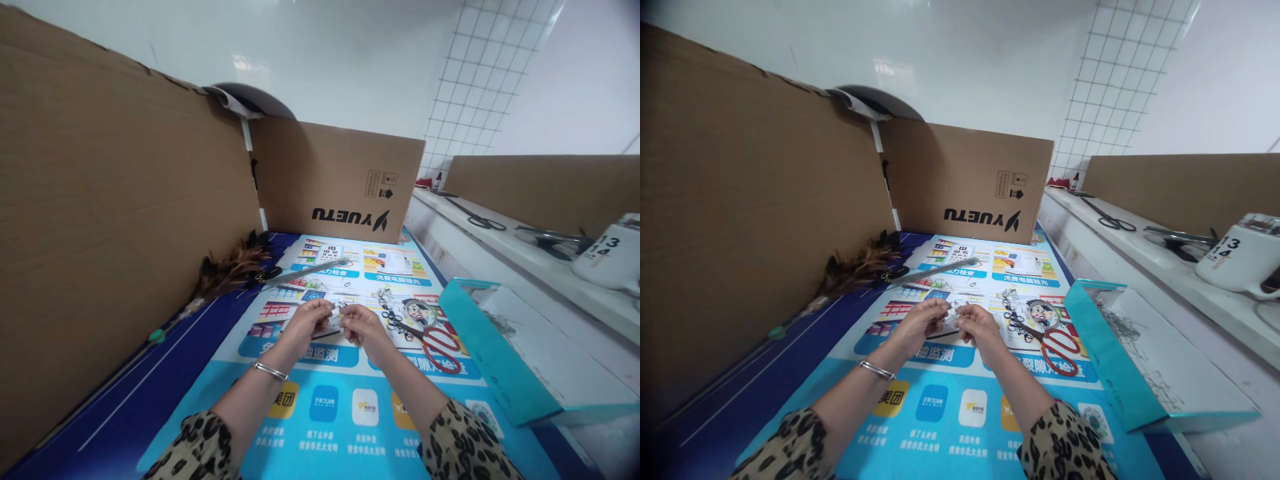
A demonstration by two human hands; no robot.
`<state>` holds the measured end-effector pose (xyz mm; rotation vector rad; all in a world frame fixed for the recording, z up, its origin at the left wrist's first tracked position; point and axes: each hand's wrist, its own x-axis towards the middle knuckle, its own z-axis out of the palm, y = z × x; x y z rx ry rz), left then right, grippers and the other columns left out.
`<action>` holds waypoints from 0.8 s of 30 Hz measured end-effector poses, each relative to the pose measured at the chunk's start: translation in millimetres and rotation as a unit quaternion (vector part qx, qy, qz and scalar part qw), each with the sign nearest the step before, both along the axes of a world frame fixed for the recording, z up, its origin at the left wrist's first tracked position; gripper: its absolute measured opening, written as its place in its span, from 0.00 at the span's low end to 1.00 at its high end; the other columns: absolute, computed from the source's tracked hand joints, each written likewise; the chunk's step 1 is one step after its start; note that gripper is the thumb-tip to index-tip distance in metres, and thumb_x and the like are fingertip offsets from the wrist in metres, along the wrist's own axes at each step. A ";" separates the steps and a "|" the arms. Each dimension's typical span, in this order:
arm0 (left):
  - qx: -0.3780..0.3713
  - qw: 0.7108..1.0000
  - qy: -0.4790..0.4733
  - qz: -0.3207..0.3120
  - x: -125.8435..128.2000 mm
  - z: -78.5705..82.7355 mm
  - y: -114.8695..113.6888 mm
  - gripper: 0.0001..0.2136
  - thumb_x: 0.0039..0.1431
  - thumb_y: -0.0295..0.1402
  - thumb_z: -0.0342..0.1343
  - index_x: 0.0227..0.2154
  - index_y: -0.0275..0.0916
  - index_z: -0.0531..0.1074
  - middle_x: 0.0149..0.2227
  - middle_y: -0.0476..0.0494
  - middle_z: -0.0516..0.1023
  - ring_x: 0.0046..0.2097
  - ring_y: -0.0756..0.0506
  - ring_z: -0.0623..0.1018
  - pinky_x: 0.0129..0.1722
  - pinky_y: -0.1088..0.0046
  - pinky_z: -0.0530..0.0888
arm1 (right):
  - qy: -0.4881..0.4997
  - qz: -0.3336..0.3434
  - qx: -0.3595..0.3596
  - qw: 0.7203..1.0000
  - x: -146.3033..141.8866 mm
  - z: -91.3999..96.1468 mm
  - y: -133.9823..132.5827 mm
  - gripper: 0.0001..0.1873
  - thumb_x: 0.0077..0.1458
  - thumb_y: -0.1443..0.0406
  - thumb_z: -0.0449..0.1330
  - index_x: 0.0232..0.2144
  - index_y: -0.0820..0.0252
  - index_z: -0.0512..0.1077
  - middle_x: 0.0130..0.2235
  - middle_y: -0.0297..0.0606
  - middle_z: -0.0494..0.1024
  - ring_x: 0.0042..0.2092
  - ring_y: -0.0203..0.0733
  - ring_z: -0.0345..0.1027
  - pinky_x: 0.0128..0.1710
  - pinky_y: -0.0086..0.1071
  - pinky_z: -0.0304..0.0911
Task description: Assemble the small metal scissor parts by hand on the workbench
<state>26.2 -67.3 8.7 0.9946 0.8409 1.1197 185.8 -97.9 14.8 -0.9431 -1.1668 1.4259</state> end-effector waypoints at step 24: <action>0.147 0.989 -0.001 -0.031 -10.2 30.9 -5.6 0.12 0.45 0.30 0.61 0.34 0.36 0.69 0.27 0.50 0.69 0.25 0.54 0.67 0.25 0.78 0.64 | -0.019 -0.008 0.084 0.996 20.8 35.8 5.1 0.09 0.44 0.64 0.61 0.31 0.60 0.70 0.24 0.30 0.70 0.22 0.30 0.60 0.21 0.25 0.54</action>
